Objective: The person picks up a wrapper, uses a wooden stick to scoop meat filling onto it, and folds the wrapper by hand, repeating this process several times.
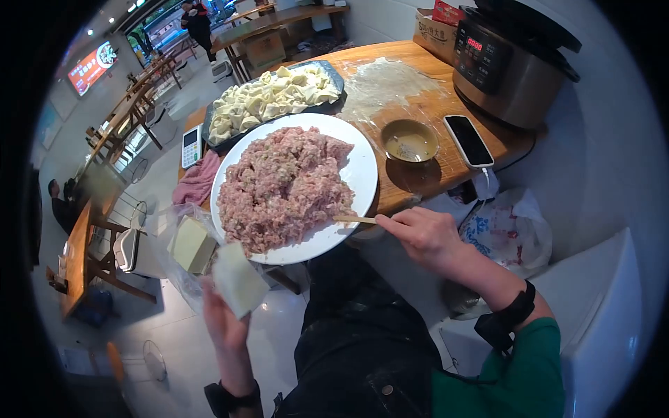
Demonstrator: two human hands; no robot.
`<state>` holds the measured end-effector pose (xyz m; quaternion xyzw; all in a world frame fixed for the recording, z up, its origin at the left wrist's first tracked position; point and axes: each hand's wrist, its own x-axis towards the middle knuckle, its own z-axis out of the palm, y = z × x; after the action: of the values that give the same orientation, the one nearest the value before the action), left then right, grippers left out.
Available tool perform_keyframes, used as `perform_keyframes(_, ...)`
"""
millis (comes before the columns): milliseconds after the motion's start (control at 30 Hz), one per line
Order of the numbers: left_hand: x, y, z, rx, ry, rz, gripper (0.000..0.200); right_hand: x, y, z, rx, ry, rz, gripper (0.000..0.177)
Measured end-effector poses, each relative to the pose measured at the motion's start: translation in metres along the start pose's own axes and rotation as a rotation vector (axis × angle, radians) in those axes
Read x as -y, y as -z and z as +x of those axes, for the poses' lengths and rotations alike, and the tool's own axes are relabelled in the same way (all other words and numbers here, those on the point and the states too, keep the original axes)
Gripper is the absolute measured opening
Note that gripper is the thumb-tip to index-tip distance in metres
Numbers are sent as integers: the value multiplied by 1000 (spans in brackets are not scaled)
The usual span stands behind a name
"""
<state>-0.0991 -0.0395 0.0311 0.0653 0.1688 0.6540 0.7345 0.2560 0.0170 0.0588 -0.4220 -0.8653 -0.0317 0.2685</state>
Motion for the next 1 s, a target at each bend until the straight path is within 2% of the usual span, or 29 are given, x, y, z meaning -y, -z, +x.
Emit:
perform_keyframes(33,14,1,-4,1,4,-4,40,-1,0,0,-12,7,-42,38)
perform_keyframes(100,37,6,-10,-200,86,241,38,-4,1,0,-10,6,-85,37)
perform_keyframes(133,43,16,-12,-163,137,88,35,-5,1,0,-9,8,-123,37)
perform_keyframes(300,64,29,-8,-217,243,-12,35,-12,-1,-2,79,8,-115,36)
perform_keyframes(433,79,39,-3,-271,332,167,40,-13,6,8,32,75,-107,38)
perform_keyframes(533,90,33,2,-271,359,139,40,-19,-5,13,39,126,-111,40)
perform_keyframes(767,103,11,19,-277,296,196,38,-23,-13,19,122,125,-116,38)
perform_keyframes(867,108,0,25,-266,279,187,39,-17,-12,19,210,51,-70,36)
perform_keyframes(1000,111,-13,26,-228,266,132,40,1,-22,11,264,-3,270,38)
